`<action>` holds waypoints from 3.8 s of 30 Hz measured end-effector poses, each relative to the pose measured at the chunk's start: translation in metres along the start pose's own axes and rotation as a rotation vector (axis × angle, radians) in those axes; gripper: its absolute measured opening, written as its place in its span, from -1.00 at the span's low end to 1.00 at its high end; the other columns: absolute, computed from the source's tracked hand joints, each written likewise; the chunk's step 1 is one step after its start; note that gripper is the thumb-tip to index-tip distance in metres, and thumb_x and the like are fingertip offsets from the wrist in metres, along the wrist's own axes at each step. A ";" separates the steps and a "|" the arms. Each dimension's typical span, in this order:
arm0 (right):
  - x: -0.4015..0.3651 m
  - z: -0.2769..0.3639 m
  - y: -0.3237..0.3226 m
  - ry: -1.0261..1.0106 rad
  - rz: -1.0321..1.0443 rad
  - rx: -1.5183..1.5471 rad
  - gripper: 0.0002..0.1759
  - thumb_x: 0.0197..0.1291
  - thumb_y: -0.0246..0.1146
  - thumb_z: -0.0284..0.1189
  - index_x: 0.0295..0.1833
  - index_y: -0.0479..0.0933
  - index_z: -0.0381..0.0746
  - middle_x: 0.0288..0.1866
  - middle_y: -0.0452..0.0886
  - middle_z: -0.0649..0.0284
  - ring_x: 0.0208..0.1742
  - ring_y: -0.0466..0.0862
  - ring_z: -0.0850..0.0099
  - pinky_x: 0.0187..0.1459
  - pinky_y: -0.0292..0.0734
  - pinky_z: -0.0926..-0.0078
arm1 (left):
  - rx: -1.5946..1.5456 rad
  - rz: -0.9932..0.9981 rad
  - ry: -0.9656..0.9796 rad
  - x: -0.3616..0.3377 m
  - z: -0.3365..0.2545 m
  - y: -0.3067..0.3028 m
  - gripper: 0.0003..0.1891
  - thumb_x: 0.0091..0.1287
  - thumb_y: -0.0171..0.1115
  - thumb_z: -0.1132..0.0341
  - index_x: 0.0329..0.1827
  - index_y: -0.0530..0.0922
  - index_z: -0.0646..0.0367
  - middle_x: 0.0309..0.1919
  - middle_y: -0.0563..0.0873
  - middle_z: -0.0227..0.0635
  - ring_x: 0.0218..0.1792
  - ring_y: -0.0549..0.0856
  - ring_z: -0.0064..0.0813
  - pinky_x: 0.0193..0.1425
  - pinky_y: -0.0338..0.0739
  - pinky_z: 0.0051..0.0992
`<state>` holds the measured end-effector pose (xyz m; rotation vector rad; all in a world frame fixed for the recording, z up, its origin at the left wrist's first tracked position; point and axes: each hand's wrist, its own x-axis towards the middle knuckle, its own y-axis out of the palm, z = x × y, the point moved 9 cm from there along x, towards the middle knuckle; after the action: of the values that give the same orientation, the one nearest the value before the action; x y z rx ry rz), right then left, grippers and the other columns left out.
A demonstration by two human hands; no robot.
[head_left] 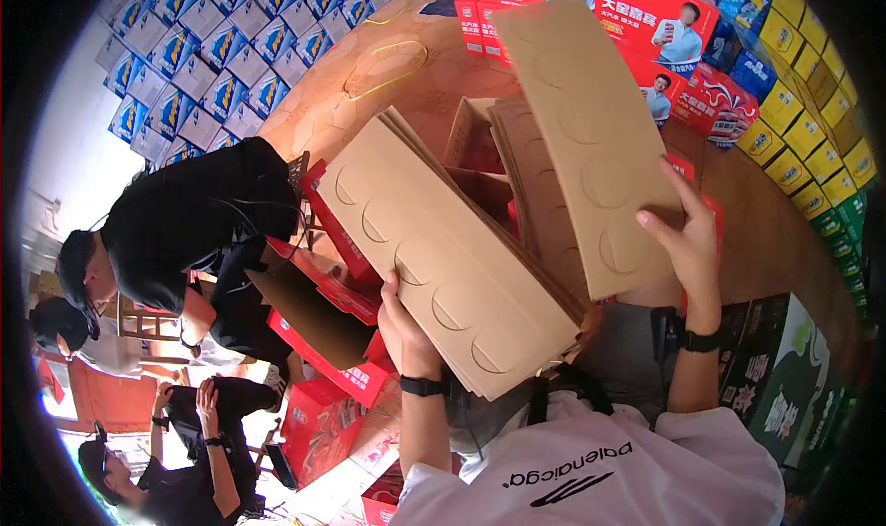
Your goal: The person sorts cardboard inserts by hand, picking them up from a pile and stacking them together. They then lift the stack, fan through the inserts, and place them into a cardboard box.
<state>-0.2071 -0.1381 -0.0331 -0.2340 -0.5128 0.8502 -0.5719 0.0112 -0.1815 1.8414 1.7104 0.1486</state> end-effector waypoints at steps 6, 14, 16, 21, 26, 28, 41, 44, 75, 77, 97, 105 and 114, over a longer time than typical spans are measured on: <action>-0.044 0.071 0.089 -0.255 0.315 -0.409 -0.12 0.15 0.49 -0.33 0.55 0.30 -0.30 0.42 0.46 -0.12 0.34 0.56 -0.06 0.32 0.52 0.12 | 0.134 0.017 0.033 -0.003 -0.003 0.004 -0.26 0.52 0.00 -0.21 0.45 0.40 0.29 0.28 0.62 -0.06 0.22 0.68 -0.20 0.28 0.62 -0.30; -0.082 0.083 0.170 -0.335 0.452 -0.478 -0.15 0.18 0.43 -0.13 0.49 0.35 -0.31 0.37 0.44 -0.12 0.11 0.60 0.02 0.18 0.56 0.12 | -0.011 0.104 0.039 0.007 0.010 -0.013 -0.18 0.49 -0.03 -0.30 0.55 0.30 0.22 0.38 0.55 -0.03 0.30 0.62 -0.12 0.38 0.55 -0.21; -0.084 0.082 0.168 -0.382 0.493 -0.414 -0.17 0.20 0.43 -0.13 0.48 0.35 -0.32 0.39 0.42 -0.14 0.17 0.59 -0.05 0.24 0.52 0.08 | -0.059 0.114 0.004 0.005 0.009 -0.011 -0.19 0.47 -0.02 -0.28 0.57 0.29 0.17 0.40 0.54 -0.05 0.32 0.60 -0.10 0.40 0.54 -0.17; -0.042 0.017 0.127 -0.252 0.288 -0.207 -0.14 0.26 0.41 -0.09 0.51 0.30 -0.34 0.42 0.41 -0.24 0.38 0.49 -0.14 0.36 0.42 0.01 | -0.147 0.076 0.037 -0.001 0.002 -0.006 -0.21 0.47 -0.02 -0.24 0.57 0.29 0.16 0.41 0.54 -0.10 0.33 0.60 -0.13 0.40 0.54 -0.22; -0.031 -0.142 0.092 -0.003 0.166 -0.600 0.03 0.20 0.47 -0.06 0.57 0.16 -0.41 0.34 0.51 -0.30 0.35 0.55 -0.15 0.37 0.42 0.03 | -0.165 0.086 0.051 0.000 -0.003 -0.006 -0.23 0.49 -0.03 -0.23 0.58 0.28 0.17 0.42 0.53 -0.13 0.35 0.59 -0.19 0.41 0.53 -0.26; -0.031 -0.152 0.093 0.126 0.259 -0.483 0.05 0.19 0.49 -0.08 0.59 0.14 -0.41 0.35 0.51 -0.30 0.36 0.56 -0.14 0.37 0.44 0.07 | -0.174 0.096 0.056 -0.001 -0.006 0.002 -0.23 0.51 -0.04 -0.22 0.58 0.28 0.17 0.42 0.53 -0.12 0.36 0.58 -0.20 0.41 0.52 -0.28; -0.014 -0.067 0.058 0.157 0.141 -0.624 -0.05 0.11 0.54 -0.23 0.55 0.27 -0.28 0.36 0.52 -0.20 0.36 0.55 -0.10 0.35 0.48 0.12 | -0.101 0.078 0.018 -0.001 -0.001 0.005 -0.24 0.51 -0.03 -0.20 0.55 0.31 0.21 0.40 0.54 -0.11 0.33 0.61 -0.20 0.38 0.55 -0.27; -0.003 -0.064 0.041 0.056 0.051 -0.588 -0.11 0.08 0.55 -0.29 0.52 0.36 -0.24 0.31 0.55 -0.17 0.28 0.60 -0.08 0.32 0.51 0.15 | -0.186 0.019 0.078 0.002 -0.002 0.001 -0.32 0.55 -0.02 -0.10 0.42 0.40 0.40 0.22 0.67 0.03 0.14 0.75 -0.16 0.19 0.70 -0.29; -0.014 -0.049 0.091 0.050 0.229 -0.652 -0.22 0.46 0.12 0.11 0.67 0.13 0.10 0.64 0.31 0.21 0.54 0.44 0.15 0.31 0.53 0.07 | 0.849 -0.234 0.287 -0.030 -0.054 -0.038 -0.43 0.57 -0.03 -0.04 0.11 0.59 0.42 -0.10 0.78 -0.03 -0.08 0.73 -0.29 0.10 0.57 -0.36; -0.017 -0.104 0.068 0.066 0.238 -0.933 -0.14 0.41 0.16 0.16 0.68 0.09 0.11 0.49 0.46 0.07 0.31 0.59 -0.02 0.13 0.58 -0.01 | 0.960 -0.254 0.338 -0.029 -0.052 -0.043 -0.45 0.58 -0.05 -0.03 0.14 0.57 0.37 -0.11 0.77 -0.02 -0.08 0.73 -0.24 0.10 0.57 -0.32; -0.030 -0.124 0.083 0.468 0.377 -0.355 -0.07 0.27 0.44 -0.33 0.66 0.13 -0.16 0.55 0.38 -0.08 0.48 0.47 0.05 0.48 0.34 0.19 | 0.661 -0.173 0.235 -0.030 -0.045 -0.030 -0.43 0.54 -0.08 -0.15 0.34 0.47 0.12 -0.02 0.68 0.05 0.02 0.67 0.02 0.10 0.56 -0.12; -0.001 -0.143 0.061 0.207 0.299 -0.030 -0.10 0.19 0.42 -0.49 0.64 0.21 -0.10 0.60 0.34 0.07 0.55 0.37 0.16 0.47 0.31 0.19 | -0.258 0.030 -0.153 -0.003 0.006 -0.007 -0.25 0.42 0.05 -0.28 0.44 0.42 0.15 0.19 0.61 -0.01 0.17 0.62 -0.06 0.23 0.53 -0.13; 0.028 -0.059 0.039 0.123 0.340 0.292 -0.08 0.15 0.46 -0.40 0.60 0.24 -0.31 0.59 0.30 0.06 0.58 0.31 0.22 0.55 0.17 0.23 | -0.470 0.150 -0.261 0.004 0.020 0.005 -0.09 0.33 0.15 -0.36 0.55 0.34 0.16 0.39 0.53 -0.05 0.32 0.56 -0.09 0.37 0.49 -0.09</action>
<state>-0.1865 -0.0915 -0.0895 -0.1039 -0.2303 1.2208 -0.5574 0.0079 -0.1960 1.5549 1.2323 0.3257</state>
